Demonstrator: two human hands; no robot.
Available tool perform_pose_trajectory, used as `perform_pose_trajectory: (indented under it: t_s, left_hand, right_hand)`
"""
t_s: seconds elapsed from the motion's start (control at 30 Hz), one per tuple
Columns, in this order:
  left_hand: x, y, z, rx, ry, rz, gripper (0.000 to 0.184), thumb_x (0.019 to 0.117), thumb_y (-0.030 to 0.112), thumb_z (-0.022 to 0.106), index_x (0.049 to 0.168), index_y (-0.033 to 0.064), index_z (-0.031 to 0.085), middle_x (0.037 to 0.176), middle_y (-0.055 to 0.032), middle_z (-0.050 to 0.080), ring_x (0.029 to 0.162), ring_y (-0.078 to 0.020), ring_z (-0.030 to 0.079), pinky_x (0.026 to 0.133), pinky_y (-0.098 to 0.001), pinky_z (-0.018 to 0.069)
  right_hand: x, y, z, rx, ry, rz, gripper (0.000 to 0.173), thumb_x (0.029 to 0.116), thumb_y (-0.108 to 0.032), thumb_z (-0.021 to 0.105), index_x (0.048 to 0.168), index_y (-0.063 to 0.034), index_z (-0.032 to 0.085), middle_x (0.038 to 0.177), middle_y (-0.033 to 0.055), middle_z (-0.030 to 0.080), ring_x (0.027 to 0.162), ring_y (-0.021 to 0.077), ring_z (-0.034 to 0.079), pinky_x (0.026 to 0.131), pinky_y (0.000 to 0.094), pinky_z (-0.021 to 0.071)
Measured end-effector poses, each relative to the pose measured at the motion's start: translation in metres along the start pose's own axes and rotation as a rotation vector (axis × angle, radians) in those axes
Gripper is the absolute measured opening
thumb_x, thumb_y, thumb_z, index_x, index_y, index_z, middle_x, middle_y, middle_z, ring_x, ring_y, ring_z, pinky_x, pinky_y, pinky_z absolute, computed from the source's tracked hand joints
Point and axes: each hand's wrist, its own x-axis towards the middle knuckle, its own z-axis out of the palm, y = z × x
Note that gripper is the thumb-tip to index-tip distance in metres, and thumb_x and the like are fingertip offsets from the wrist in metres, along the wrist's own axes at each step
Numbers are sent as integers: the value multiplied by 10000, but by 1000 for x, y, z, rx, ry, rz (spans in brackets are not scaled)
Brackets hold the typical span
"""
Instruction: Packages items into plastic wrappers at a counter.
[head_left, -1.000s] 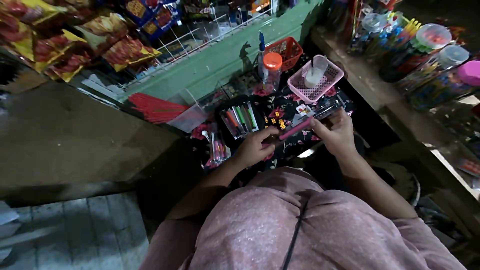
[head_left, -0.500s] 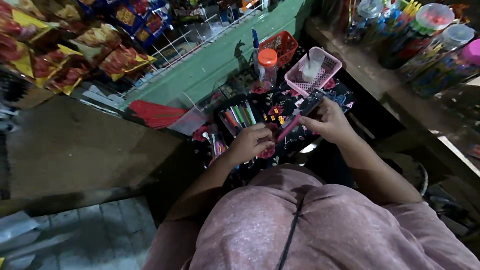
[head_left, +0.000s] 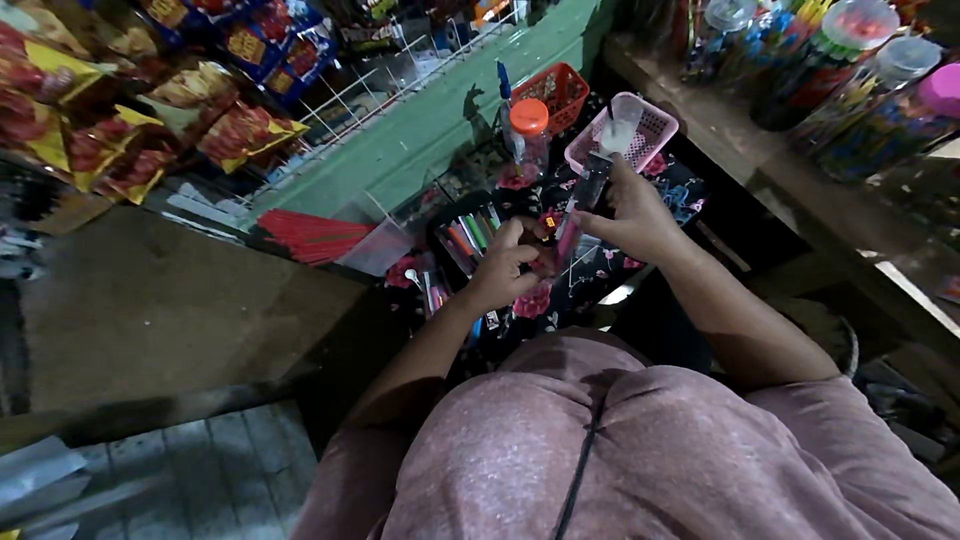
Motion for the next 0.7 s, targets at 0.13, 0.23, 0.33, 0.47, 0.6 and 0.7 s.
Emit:
perform_pose_trajectory:
  t_s: [0.13,0.23,0.33,0.47,0.6,0.7]
  left_hand:
    - [6,-7,3,-62,62,23,133,903,175,725,881,45,737,1193,-169,590,1173,-221,537,1050,-347,426]
    - [12,-12,-1,-51,32,61,137,932,150,696,894,21,723,1164,-177,614,1155,-225,562,1029,-338,446]
    - [10,-21,2,-149,97,1,106,940,46,639,935,-55,670,1157,-191,641,1133,-182,611,991,-300,498]
    - [-8,-43,4,-340,91,-251,295,1033,129,491,1250,-67,537,1250,-120,625,1116,-84,609,974,-275,510]
    - [-41,-78,16,-94,-15,-489,307,1010,137,604,1247,-58,623,1207,-193,675,1087,-224,668,978,-398,539]
    - [-62,-88,30,29,-117,-646,337,979,155,652,1246,-52,643,1236,-232,663,1165,-325,648,1045,-512,495]
  right_hand:
    - [4,3,-4,-140,-120,-45,749,875,-209,703,1479,50,344,1103,134,690,923,143,698,843,334,581]
    - [7,1,-3,-164,-160,-17,705,882,-174,710,1467,29,373,1094,134,695,918,166,703,836,360,585]
    - [10,4,1,-149,-162,55,695,895,-173,713,1465,13,363,1068,125,711,918,168,715,845,373,590]
    - [8,25,5,-55,-142,118,633,904,-141,710,1417,31,381,1011,111,709,899,141,711,843,352,591]
    - [-1,55,7,76,0,181,617,927,-83,687,1425,59,352,1038,109,694,897,95,696,840,296,588]
    - [-15,83,5,174,88,249,629,927,-87,690,1442,29,347,1062,105,691,913,107,701,850,312,600]
